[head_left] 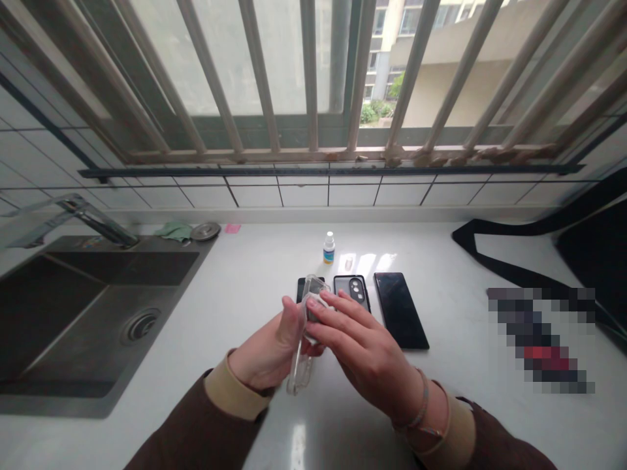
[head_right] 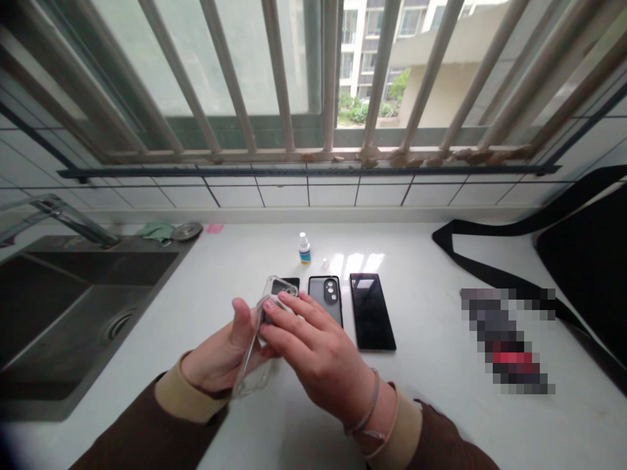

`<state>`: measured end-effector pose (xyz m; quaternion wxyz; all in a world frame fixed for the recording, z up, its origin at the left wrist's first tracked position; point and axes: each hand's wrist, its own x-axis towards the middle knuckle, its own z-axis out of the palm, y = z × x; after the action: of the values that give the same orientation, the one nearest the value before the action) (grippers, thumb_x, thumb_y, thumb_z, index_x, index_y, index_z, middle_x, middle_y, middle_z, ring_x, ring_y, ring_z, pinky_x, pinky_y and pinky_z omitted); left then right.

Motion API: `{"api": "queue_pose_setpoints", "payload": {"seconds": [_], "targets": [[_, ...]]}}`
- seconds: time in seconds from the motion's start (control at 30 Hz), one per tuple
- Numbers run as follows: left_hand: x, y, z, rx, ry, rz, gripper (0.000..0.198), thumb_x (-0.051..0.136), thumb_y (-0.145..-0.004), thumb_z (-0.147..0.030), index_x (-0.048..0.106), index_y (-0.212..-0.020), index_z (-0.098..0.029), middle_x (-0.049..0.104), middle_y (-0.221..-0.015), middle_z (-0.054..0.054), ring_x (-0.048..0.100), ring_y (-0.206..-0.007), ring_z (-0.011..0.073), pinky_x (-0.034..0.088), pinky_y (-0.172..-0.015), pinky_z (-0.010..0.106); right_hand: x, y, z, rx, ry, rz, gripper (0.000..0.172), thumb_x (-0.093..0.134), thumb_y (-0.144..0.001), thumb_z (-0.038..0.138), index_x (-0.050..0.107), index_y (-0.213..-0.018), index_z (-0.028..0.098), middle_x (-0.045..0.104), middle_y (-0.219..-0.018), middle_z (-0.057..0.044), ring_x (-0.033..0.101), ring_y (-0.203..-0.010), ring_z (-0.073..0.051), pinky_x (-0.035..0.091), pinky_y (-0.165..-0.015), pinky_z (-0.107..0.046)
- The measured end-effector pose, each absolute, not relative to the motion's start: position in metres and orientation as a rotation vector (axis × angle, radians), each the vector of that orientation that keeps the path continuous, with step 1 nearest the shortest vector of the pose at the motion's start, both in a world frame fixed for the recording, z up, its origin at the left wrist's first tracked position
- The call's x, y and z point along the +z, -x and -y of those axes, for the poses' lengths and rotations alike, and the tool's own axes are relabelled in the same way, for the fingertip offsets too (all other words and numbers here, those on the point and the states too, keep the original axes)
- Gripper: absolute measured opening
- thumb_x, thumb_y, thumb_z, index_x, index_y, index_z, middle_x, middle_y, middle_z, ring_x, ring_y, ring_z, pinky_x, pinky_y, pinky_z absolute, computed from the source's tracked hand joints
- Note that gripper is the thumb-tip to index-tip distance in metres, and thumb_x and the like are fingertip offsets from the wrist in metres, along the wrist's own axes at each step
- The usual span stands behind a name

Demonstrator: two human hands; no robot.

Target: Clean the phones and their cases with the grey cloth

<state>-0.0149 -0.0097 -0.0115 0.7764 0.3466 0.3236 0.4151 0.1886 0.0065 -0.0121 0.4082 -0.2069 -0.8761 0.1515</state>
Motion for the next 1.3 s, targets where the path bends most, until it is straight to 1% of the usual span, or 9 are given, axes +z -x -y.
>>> {"api": "queue_pose_setpoints", "payload": {"seconds": [0.17, 0.27, 0.33, 0.43, 0.53, 0.67, 0.87, 1.07, 1.3], "targets": [[-0.003, 0.011, 0.004, 0.943, -0.641, -0.893, 0.077, 0.061, -0.094, -0.082, 0.073, -0.135, -0.018, 0.073, -0.114, 0.014, 0.065, -0.092, 0.0192, 0.051, -0.076, 0.028, -0.009, -0.182, -0.001, 0.743, 0.656, 1.914, 0.041, 0.055, -0.109, 0.012, 0.071, -0.142, 0.029, 0.077, -0.141, -0.008, 0.073, -0.132, -0.024, 0.062, -0.113, -0.05], [-0.002, 0.01, -0.002, 0.997, -0.55, -0.908, 0.06, 0.079, -0.094, -0.063, 0.074, -0.129, -0.014, 0.073, -0.105, 0.011, 0.065, -0.079, 0.0146, 0.051, -0.067, 0.025, -0.014, -0.179, -0.005, 1.115, 0.843, 1.655, 0.027, 0.058, -0.112, 0.032, 0.078, -0.127, 0.025, 0.084, -0.12, -0.008, 0.082, -0.106, -0.023, 0.069, -0.094, -0.042], [-0.002, 0.011, -0.004, 1.022, -0.496, -0.886, 0.051, 0.088, -0.09, -0.051, 0.074, -0.121, -0.014, 0.071, -0.097, 0.006, 0.062, -0.071, 0.0106, 0.048, -0.061, 0.021, -0.02, -0.179, -0.011, 1.338, 0.943, 1.357, 0.032, 0.059, -0.111, 0.046, 0.079, -0.123, 0.024, 0.084, -0.119, -0.009, 0.082, -0.1, -0.023, 0.07, -0.086, -0.039], [-0.002, 0.013, -0.004, 1.045, -0.451, -0.855, 0.038, 0.093, -0.085, -0.04, 0.072, -0.107, -0.016, 0.057, -0.076, -0.004, 0.053, -0.06, 0.006, 0.043, -0.054, 0.018, -0.027, -0.183, -0.022, 1.364, 1.033, 0.986, 0.039, 0.064, -0.107, 0.055, 0.076, -0.126, 0.023, 0.082, -0.122, -0.01, 0.08, -0.103, -0.024, 0.07, -0.086, -0.041], [0.001, 0.012, -0.001, 1.026, -0.455, -0.844, 0.035, 0.096, -0.083, -0.032, 0.067, -0.096, -0.017, 0.053, -0.074, -0.006, 0.05, -0.057, 0.0057, 0.046, -0.054, 0.02, -0.025, -0.187, -0.025, 1.156, 1.088, 1.04, 0.036, 0.065, -0.107, 0.052, 0.077, -0.127, 0.024, 0.081, -0.127, -0.009, 0.079, -0.113, -0.026, 0.068, -0.099, -0.048], [0.003, 0.008, 0.001, 1.064, -0.459, -0.852, 0.031, 0.092, -0.086, -0.024, 0.062, -0.089, -0.018, 0.064, -0.084, -0.002, 0.063, -0.07, 0.0094, 0.056, -0.066, 0.023, -0.017, -0.187, -0.016, 0.977, 0.992, 1.447, 0.028, 0.064, -0.109, 0.039, 0.079, -0.131, 0.03, 0.08, -0.136, -0.007, 0.075, -0.13, -0.028, 0.058, -0.117, -0.056], [0.001, 0.006, -0.006, 1.338, -0.397, -0.754, 0.016, 0.081, -0.092, -0.015, 0.066, -0.089, -0.016, 0.078, -0.109, 0.01, 0.076, -0.11, 0.0224, 0.061, -0.105, 0.039, -0.016, -0.18, -0.006, 0.965, 0.801, 1.696, 0.032, 0.057, -0.111, 0.025, 0.076, -0.136, 0.031, 0.076, -0.143, -0.006, 0.073, -0.134, -0.025, 0.06, -0.117, -0.053], [0.002, 0.011, -0.017, 1.647, -0.155, -0.894, 0.008, 0.063, -0.101, -0.01, 0.065, -0.098, -0.017, 0.079, -0.113, 0.015, 0.079, -0.108, 0.0225, 0.064, -0.102, 0.041, -0.018, -0.176, -0.005, 1.125, 0.739, 1.755, 0.031, 0.058, -0.111, 0.025, 0.076, -0.135, 0.032, 0.074, -0.147, -0.004, 0.071, -0.137, -0.025, 0.059, -0.118, -0.051], [0.011, 0.016, -0.019, 1.699, -0.137, -0.893, 0.012, 0.052, -0.106, -0.012, 0.059, -0.098, -0.018, 0.078, -0.127, 0.02, 0.078, -0.122, 0.0282, 0.063, -0.107, 0.047, -0.017, -0.173, -0.01, 1.284, 0.842, 1.609, 0.029, 0.058, -0.112, 0.039, 0.079, -0.129, 0.028, 0.079, -0.138, -0.008, 0.077, -0.127, -0.026, 0.063, -0.11, -0.049]]}}
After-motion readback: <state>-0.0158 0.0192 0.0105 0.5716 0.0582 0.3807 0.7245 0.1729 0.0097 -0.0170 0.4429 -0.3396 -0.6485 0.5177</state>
